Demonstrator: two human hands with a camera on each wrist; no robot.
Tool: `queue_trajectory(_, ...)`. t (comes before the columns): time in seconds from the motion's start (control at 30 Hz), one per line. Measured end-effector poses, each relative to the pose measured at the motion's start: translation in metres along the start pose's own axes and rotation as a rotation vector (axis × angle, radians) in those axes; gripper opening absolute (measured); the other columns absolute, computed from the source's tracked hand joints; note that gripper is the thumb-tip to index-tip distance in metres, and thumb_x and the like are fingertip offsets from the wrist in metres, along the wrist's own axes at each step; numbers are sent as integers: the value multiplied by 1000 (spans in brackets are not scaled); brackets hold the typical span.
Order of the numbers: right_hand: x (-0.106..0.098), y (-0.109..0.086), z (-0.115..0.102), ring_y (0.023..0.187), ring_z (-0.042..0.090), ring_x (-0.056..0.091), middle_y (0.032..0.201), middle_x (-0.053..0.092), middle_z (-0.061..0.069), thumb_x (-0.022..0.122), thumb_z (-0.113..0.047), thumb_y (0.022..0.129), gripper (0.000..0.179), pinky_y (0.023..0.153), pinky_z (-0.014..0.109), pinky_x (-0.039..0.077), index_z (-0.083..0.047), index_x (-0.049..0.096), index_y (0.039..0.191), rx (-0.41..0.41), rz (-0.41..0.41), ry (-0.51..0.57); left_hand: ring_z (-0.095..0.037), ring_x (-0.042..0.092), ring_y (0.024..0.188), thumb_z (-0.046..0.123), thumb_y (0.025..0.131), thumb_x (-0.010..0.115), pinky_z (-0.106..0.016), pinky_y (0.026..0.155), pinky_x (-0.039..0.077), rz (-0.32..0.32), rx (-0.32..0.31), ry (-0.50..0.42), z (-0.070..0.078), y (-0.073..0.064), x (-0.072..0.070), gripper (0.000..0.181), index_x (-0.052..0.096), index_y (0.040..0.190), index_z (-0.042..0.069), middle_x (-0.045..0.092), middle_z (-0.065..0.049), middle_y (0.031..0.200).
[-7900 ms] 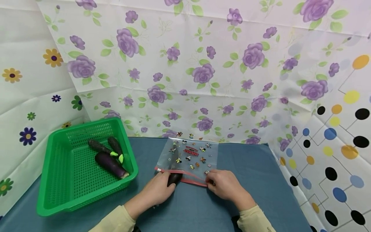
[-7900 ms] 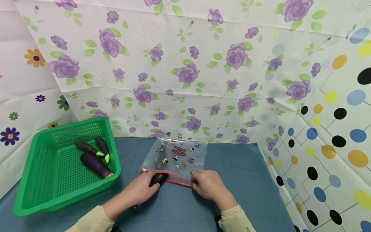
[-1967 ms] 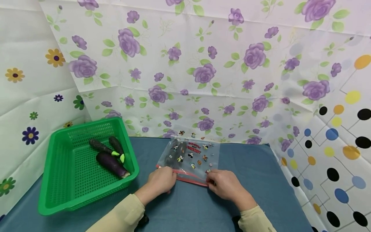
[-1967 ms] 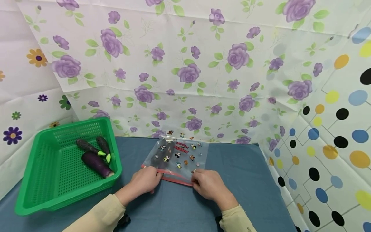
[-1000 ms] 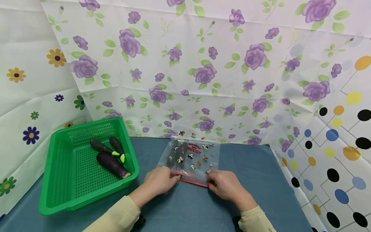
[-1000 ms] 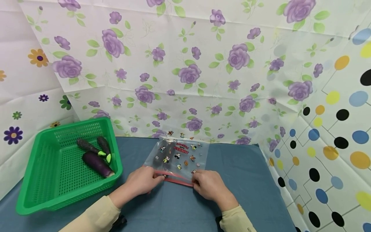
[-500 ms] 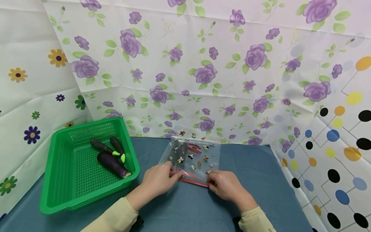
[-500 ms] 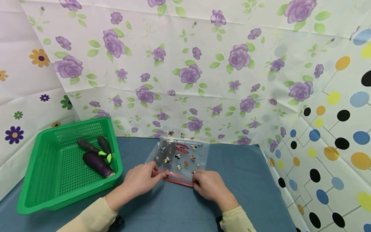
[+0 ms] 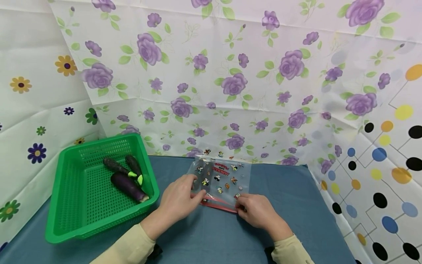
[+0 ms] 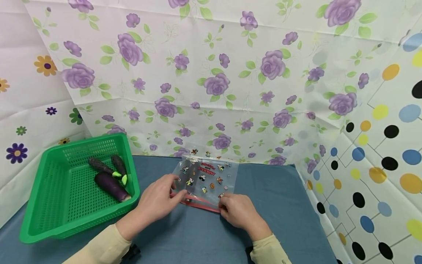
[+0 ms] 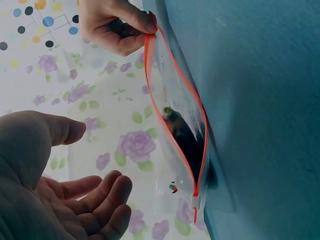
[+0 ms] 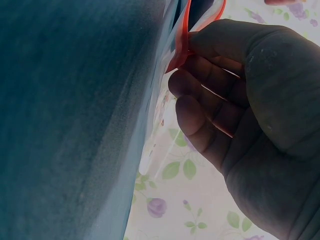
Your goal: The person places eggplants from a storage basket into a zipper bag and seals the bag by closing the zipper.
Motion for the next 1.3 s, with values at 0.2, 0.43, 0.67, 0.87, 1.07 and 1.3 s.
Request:
queue_trajectory(0.2,0,0,1,67,2,57,89,65,-10,87,-12,95,14,59,30,51,-22,77,94,1,-7,4,-21,63,79,39,100,85,-43,68,56,35,25,-3,-2,1,-7,55,69,135,0,69,-9,106)
queue_trajectory(0.43,1,1,1,67,1,56,89,65,-10,87,-12,95,14,59,29,51,-22,77,94,2,-8,3,-31,68,95,38,100,85,-49,76,59,70,52,8,-6,1,-14,60,67,139,-4,69,-16,117)
queue_trajectory(0.67,1,0,0,67,1,56,89,65,-9,88,-12,95,14,59,29,51,-21,78,94,-1,-2,8,-35,69,105,37,100,85,-54,84,61,118,50,20,-10,3,-27,59,68,139,-3,69,-19,122)
queue_trajectory(0.87,1,0,1,67,0,56,89,65,-10,88,-12,95,14,59,29,51,-21,78,94,2,-2,8,-37,69,110,39,100,84,-56,87,60,104,23,24,-16,4,-34,61,67,142,-2,68,-20,127)
queue_trajectory(1.07,1,0,1,68,2,58,89,66,-9,88,-12,95,13,60,30,52,-21,78,94,-4,-2,5,-36,68,112,45,102,81,-56,88,59,54,-16,11,-22,4,-42,64,65,145,0,67,-18,132)
queue_trajectory(1.3,1,0,2,69,3,60,90,67,-10,88,-12,95,14,62,31,54,-22,78,94,1,-6,-2,-34,67,112,47,105,76,-55,87,59,-7,-70,-6,-27,2,-56,66,62,150,1,66,-18,136)
Point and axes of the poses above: each hand's wrist, its own y-axis towards the middle knuckle, its own x-axis out of the palm, z = x × y, the point moved 6 cm from there along y, towards the middle knuckle
